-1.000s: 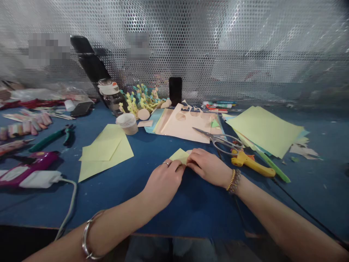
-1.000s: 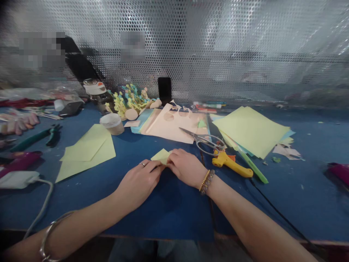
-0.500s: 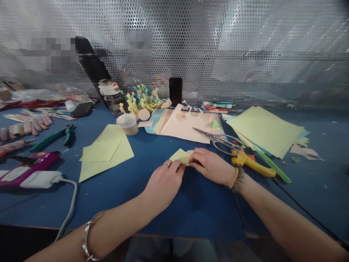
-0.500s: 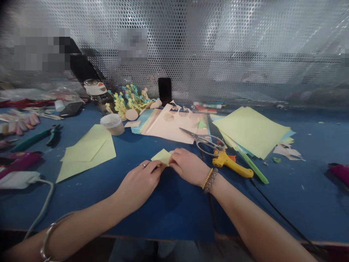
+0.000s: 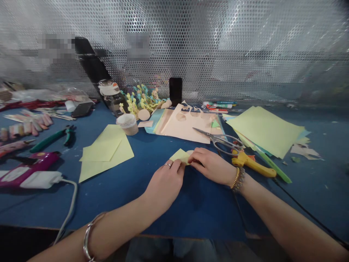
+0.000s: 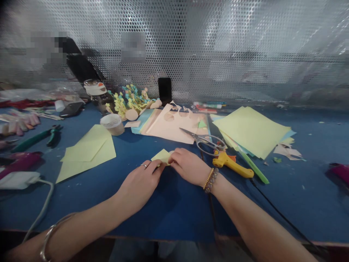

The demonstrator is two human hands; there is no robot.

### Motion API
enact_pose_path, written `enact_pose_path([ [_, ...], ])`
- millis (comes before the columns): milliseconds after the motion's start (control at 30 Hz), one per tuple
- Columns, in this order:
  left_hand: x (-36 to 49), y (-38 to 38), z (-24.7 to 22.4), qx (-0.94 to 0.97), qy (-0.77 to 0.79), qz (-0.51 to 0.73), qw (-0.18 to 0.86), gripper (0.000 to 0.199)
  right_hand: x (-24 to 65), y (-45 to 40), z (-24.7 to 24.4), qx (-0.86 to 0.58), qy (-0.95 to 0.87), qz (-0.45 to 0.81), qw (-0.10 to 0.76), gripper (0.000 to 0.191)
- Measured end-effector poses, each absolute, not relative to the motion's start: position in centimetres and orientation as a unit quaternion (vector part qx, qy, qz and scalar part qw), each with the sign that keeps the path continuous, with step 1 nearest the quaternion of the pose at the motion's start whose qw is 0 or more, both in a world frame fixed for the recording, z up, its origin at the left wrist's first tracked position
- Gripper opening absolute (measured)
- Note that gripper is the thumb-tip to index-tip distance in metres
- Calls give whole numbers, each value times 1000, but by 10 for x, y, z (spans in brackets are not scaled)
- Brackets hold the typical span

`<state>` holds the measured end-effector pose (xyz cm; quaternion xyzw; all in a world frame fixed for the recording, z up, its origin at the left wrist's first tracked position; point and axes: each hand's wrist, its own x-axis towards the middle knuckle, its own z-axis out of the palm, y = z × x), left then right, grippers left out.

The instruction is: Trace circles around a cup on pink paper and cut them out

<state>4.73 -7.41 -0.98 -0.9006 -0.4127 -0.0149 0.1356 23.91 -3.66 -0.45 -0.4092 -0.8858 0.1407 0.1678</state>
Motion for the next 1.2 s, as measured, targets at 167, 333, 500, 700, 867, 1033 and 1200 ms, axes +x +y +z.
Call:
enact_pose_path([
  [167,47,-75,-9,-898,-417,-10,137,40,239,-37,-4,-395,-892,141,171,13],
  [333,47,-74,-8,-899,-418,-9,130,37,238,-36,-7,-396,-894,127,168,13],
  [500,48,-73,-7,-898,-417,-9,139,35,238,-41,-6,-388,-905,84,154,17],
  [700,49,-74,-4,-899,-416,3,137,32,234,-49,0,-370,-920,19,128,22],
  [867,49,-74,-4,-899,-414,0,139,32,233,-50,1,-366,-924,1,114,21],
  [1033,46,-74,-8,-902,-405,-17,153,33,230,-51,3,-371,-925,-9,87,23],
  [1200,44,-74,-11,-903,-398,-37,160,29,229,-52,3,-374,-925,-17,72,25],
])
